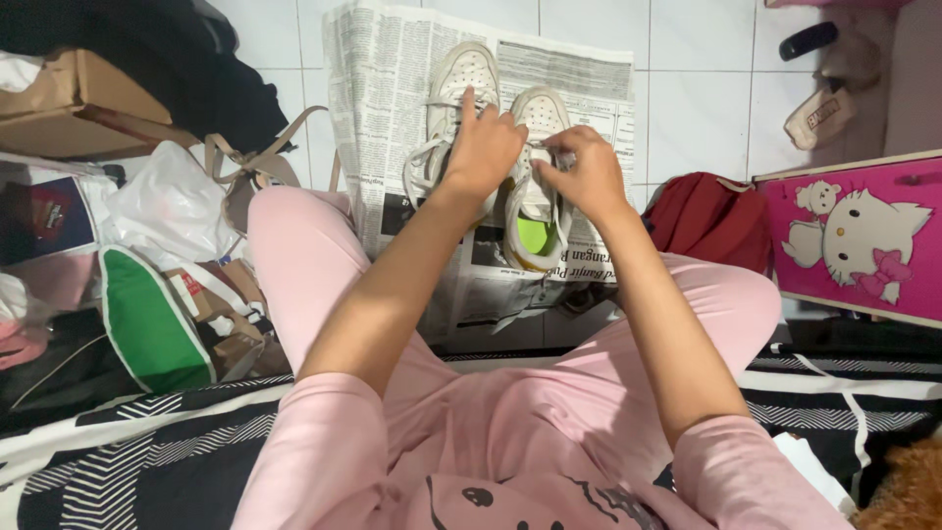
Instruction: The person removes the laces from a pair of white sneakers and then re-laces both shoes by threading the laces through the eyelets and tying them. The shoes rest on a newspaper on the floor while the person works.
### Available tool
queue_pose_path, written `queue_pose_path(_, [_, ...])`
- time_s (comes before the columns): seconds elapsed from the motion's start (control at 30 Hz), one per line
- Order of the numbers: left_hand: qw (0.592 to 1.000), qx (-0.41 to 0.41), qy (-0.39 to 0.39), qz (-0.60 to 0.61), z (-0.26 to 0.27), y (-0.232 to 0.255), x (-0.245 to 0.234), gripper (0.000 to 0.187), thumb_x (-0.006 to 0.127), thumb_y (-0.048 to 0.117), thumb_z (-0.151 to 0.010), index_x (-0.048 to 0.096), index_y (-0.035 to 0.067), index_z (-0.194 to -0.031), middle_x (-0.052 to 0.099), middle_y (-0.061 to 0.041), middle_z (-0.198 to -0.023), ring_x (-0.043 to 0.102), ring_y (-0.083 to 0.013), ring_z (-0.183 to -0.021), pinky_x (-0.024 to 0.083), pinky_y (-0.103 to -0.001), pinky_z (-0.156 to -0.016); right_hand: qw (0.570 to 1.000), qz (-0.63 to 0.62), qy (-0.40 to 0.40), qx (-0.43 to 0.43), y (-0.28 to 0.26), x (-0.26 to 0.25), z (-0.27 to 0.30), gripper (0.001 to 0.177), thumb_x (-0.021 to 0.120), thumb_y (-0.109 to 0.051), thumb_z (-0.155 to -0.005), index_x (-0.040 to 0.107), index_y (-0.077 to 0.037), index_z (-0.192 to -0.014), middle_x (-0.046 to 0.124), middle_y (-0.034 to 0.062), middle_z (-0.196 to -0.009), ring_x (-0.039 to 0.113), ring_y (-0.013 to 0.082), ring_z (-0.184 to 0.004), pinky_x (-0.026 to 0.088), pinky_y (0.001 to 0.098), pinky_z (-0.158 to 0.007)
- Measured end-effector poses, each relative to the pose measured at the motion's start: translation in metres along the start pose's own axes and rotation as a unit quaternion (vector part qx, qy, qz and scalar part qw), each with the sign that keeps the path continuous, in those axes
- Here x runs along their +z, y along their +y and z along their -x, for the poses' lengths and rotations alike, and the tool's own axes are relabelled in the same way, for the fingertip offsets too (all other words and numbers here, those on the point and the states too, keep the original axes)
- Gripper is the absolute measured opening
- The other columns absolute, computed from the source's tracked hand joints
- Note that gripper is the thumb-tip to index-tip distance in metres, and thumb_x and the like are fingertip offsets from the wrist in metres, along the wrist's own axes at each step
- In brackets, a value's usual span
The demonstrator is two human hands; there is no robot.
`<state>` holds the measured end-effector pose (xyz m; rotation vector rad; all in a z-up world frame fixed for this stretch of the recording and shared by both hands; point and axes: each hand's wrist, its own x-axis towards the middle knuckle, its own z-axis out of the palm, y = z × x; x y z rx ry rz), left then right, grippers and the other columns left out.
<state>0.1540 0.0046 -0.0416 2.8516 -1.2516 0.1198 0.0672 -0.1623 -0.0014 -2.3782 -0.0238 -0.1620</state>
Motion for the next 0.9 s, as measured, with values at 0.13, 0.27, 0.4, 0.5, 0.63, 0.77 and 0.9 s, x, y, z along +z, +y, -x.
queue_pose_path(0.13, [0.999, -0.035, -0.01, -0.025, -0.004, 0.012, 0.01, 0.017, 0.066, 0.015, -0.086, 0.078, 0.017, -0.097, 0.072, -0.004, -0.1, 0.065, -0.0268, -0.109, 0.028, -0.066, -0.11, 0.999, 0.043, 0.019, 0.01, 0.005, 0.006, 0.007, 0.027, 0.072, 0.002, -0.078, 0.078, -0.001, -0.104, 0.067, 0.0198, -0.098, 0.069, 0.0334, -0.086, 0.056, 0.0409, -0.079])
queue_pose_path(0.27, [0.997, -0.041, -0.022, -0.054, -0.007, 0.013, 0.014, 0.015, 0.065, 0.015, -0.087, 0.078, 0.016, -0.095, 0.072, -0.004, -0.101, 0.065, -0.026, -0.109, 0.035, -0.061, -0.104, 0.997, 0.039, 0.065, 0.013, 0.02, 0.016, 0.012, 0.025, 0.07, 0.003, -0.08, 0.077, -0.002, -0.104, 0.068, 0.0195, -0.097, 0.07, 0.0327, -0.086, 0.057, 0.04, -0.08])
queue_pose_path(0.4, [0.998, -0.047, 0.04, 0.018, 0.0, -0.002, 0.002, 0.015, 0.064, 0.009, -0.091, 0.077, 0.014, -0.098, 0.072, -0.006, -0.1, 0.065, -0.0246, -0.106, 0.04, -0.052, -0.097, 0.996, 0.041, 0.073, 0.027, 0.033, 0.019, 0.019, 0.025, 0.071, 0.0, -0.08, 0.08, -0.005, -0.103, 0.068, 0.0217, -0.09, 0.069, 0.0339, -0.08, 0.057, 0.0414, -0.076])
queue_pose_path(0.5, [0.993, -0.049, 0.107, 0.01, 0.009, -0.031, -0.018, 0.015, 0.065, 0.009, -0.083, 0.076, 0.016, -0.091, 0.073, -0.005, -0.098, 0.066, -0.0243, -0.104, 0.041, -0.051, -0.101, 0.994, 0.054, 0.087, 0.024, 0.037, 0.022, 0.02, 0.023, 0.071, -0.004, -0.082, 0.082, -0.006, -0.102, 0.069, 0.0233, -0.088, 0.069, 0.0363, -0.08, 0.056, 0.0432, -0.077])
queue_pose_path(0.63, [0.997, -0.025, 0.061, -0.046, 0.034, -0.081, -0.063, 0.014, 0.066, 0.009, -0.083, 0.076, 0.017, -0.086, 0.074, -0.005, -0.097, 0.067, -0.0252, -0.103, 0.042, -0.054, -0.1, 0.994, 0.027, 0.072, 0.073, 0.031, 0.02, 0.019, 0.021, 0.068, -0.011, -0.086, 0.08, -0.008, -0.102, 0.072, 0.0222, -0.089, 0.072, 0.0367, -0.082, 0.057, 0.0427, -0.079])
queue_pose_path(0.77, [0.999, -0.025, 0.043, -0.017, 0.087, -0.148, -0.129, 0.015, 0.069, 0.026, -0.09, 0.076, 0.014, -0.084, 0.074, -0.008, -0.092, 0.069, -0.0296, -0.096, 0.044, -0.055, -0.092, 0.99, 0.091, 0.019, 0.105, 0.013, 0.009, 0.026, 0.031, 0.072, -0.02, -0.087, 0.077, -0.012, -0.116, 0.069, 0.0244, -0.108, 0.067, 0.0402, -0.101, 0.054, 0.047, -0.088])
queue_pose_path(0.9, [1.0, -0.004, 0.007, 0.025, 0.155, -0.202, -0.206, 0.025, 0.068, 0.035, -0.094, 0.076, 0.012, -0.088, 0.074, -0.011, -0.089, 0.07, -0.035, -0.089, 0.052, -0.05, -0.078, 0.987, 0.148, 0.013, 0.056, -0.02, 0.002, 0.043, 0.056, 0.077, -0.029, -0.086, 0.064, -0.005, -0.134, 0.059, 0.0268, -0.128, 0.058, 0.0436, -0.114, 0.048, 0.0495, -0.095])
